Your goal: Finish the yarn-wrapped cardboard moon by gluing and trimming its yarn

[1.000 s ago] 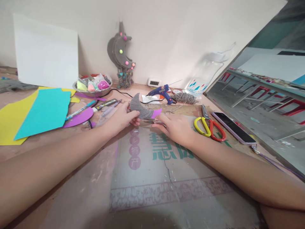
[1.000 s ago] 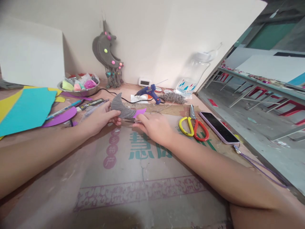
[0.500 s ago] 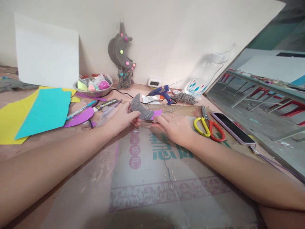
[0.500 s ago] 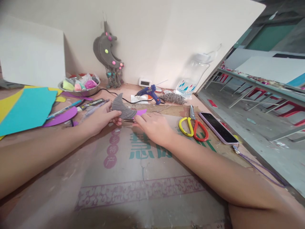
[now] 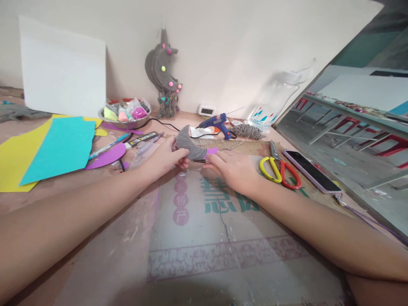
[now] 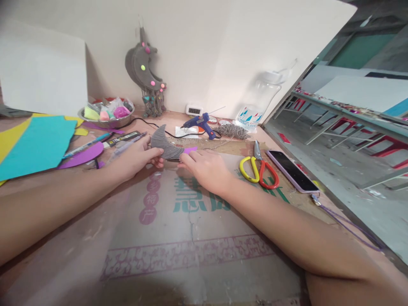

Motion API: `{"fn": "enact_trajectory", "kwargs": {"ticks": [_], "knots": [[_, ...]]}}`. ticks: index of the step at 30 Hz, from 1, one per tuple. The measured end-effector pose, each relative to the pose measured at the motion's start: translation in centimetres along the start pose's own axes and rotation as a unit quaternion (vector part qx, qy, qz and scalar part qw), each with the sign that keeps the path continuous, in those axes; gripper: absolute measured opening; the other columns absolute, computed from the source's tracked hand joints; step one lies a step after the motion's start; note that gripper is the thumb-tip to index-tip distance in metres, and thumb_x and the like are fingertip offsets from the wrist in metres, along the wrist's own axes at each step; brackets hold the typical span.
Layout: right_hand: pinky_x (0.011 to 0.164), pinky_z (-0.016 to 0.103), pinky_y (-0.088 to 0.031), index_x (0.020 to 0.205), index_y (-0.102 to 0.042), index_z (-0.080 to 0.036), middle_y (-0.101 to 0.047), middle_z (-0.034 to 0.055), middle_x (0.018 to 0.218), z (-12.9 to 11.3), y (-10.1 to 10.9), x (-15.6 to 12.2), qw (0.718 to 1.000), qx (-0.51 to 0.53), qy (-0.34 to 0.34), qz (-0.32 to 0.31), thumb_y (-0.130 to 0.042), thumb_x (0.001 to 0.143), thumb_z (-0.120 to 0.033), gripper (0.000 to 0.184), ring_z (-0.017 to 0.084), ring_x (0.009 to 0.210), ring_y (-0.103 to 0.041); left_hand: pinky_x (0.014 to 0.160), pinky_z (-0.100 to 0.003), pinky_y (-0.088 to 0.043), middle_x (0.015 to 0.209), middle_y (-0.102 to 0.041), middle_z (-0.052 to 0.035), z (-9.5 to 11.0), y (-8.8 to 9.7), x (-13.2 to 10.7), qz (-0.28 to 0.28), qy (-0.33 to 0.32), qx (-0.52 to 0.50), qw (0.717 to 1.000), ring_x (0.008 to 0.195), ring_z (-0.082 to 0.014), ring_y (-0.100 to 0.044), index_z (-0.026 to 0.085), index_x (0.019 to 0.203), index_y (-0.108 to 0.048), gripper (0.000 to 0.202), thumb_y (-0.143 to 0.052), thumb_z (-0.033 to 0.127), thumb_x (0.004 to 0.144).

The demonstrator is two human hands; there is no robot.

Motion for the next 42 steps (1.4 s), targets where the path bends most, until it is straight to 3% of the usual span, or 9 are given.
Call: {"fn": "enact_trajectory", "kwargs": {"ticks": [14,19,25,42], "knots": [[0.059,0.027,-0.027,0.082,-0.058,-0.018,-0.059,0.0004,0.067,-0.8,0.2,-0.3,0.999,0.032,0.034,0.012,-0.037,0.092,-0.043,0.034,0.013,0.064,-0.051,0.052,-0.023,-0.049,0.057,-0.057,0.0043,0.1,-0.1,0.1,-0.007,-0.009,0.007,1.000,0.046,-0.0090,-0.057,0.017,0.087,-0.043,0.014,-0.051,0.013,0.076],[0.057,0.026,-0.027,0.086,-0.059,-0.017,-0.061,0.0020,0.068,0.1,-0.4,-0.5,0.998,0.059,-0.006,0.006,-0.038,0.091,-0.047,0.037,0.013,0.062,-0.051,0.052,-0.023,-0.049,0.056,-0.057,0.0044,-0.1,-0.1,0.2,-0.010,-0.007,-0.005,1.000,0.046,-0.0092,-0.057,0.017,0.088,-0.043,0.015,-0.051,0.013,0.076],[0.057,0.027,-0.025,0.084,-0.057,-0.017,-0.061,0.0022,0.068,0.8,-1.0,-0.6,0.999,0.028,-0.027,-0.006,-0.036,0.092,-0.046,0.037,0.013,0.061,-0.051,0.052,-0.024,-0.050,0.059,-0.058,0.0030,-0.1,0.0,0.2,-0.007,-0.008,-0.008,1.000,0.047,-0.0094,-0.058,0.016,0.089,-0.043,0.016,-0.052,0.013,0.075],[0.060,0.027,-0.028,0.083,-0.057,-0.017,-0.057,0.0014,0.065,-0.6,0.4,-0.2,0.999,-0.035,0.032,0.019,-0.036,0.094,-0.036,0.030,0.013,0.061,-0.049,0.051,-0.022,-0.049,0.059,-0.057,0.0038,0.2,0.1,0.0,0.005,-0.011,0.016,1.000,0.049,-0.0089,-0.058,0.016,0.087,-0.044,0.013,-0.051,0.012,0.076]]}}
Point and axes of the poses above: each hand's wrist, its own x-axis towards the middle knuckle, its own y-axis out of the back of the hand, z = x × y, the point moved 10 cm from there along x, towards the middle knuckle
